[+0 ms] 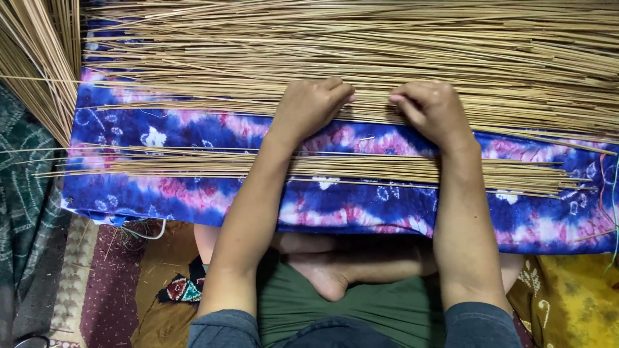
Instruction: The person aligns thin bamboo sticks horizontally on a cloth surface.
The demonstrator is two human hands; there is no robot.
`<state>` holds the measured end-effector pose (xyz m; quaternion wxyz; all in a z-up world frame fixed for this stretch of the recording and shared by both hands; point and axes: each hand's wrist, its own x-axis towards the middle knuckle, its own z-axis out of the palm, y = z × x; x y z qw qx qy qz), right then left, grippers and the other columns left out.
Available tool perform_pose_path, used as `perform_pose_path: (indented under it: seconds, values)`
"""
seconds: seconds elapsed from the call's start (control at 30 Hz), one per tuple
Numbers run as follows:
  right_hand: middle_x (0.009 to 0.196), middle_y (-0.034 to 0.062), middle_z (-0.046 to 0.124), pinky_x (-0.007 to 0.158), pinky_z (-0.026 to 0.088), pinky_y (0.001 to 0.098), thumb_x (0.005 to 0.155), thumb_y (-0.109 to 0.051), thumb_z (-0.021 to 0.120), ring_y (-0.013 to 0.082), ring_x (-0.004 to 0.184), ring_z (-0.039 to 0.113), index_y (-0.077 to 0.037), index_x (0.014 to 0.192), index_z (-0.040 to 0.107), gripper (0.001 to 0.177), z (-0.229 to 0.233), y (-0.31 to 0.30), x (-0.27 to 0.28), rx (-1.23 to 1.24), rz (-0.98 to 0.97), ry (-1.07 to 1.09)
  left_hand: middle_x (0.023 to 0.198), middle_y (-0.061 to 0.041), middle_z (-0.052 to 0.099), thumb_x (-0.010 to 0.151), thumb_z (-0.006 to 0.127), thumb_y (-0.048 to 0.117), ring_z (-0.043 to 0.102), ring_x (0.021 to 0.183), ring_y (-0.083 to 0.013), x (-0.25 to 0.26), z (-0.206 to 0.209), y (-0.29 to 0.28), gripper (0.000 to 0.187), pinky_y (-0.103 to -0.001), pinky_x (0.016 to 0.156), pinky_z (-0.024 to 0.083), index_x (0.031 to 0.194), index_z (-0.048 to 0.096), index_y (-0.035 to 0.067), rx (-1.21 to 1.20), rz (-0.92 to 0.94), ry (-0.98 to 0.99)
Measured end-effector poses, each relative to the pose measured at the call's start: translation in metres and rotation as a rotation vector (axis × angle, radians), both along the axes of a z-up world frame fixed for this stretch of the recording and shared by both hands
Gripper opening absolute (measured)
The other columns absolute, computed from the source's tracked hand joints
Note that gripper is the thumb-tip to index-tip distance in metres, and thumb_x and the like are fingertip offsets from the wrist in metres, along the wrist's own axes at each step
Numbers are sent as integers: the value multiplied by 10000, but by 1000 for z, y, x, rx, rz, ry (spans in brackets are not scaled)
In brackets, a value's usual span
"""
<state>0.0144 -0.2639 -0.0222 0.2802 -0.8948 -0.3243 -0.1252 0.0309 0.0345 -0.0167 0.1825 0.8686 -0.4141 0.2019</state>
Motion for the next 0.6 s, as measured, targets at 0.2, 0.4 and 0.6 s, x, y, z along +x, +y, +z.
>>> perform_pose_path:
  seconds: [0.2,0.4,0.6]
  values:
    - [949,121,760,783,500,459,1008,-104,700,365,925,721,-90,1014,732,35,16,19,-13,-81,-11,-67,888,-25,695,1023,564,283,735,663,-337,-8,-13,-26,112,-483,571,571,1070,637,213,21,52,-16]
    - [943,134,760,790,530,457,1017,-78,698,397,927,715,-114,1058,744,72,6,-11,-5,-38,-85,23,893,-30,690,1017,584,282,735,688,-353,2,-9,-12,114,-494,556,565,1077,646,207,-3,91,10]
    - [934,107,768,764,558,441,981,-73,704,350,914,736,-127,1032,746,86,11,32,-15,-59,-64,-11,864,21,666,1025,552,289,732,679,-297,1,-20,-22,108,-446,574,576,1060,645,247,16,91,-27]
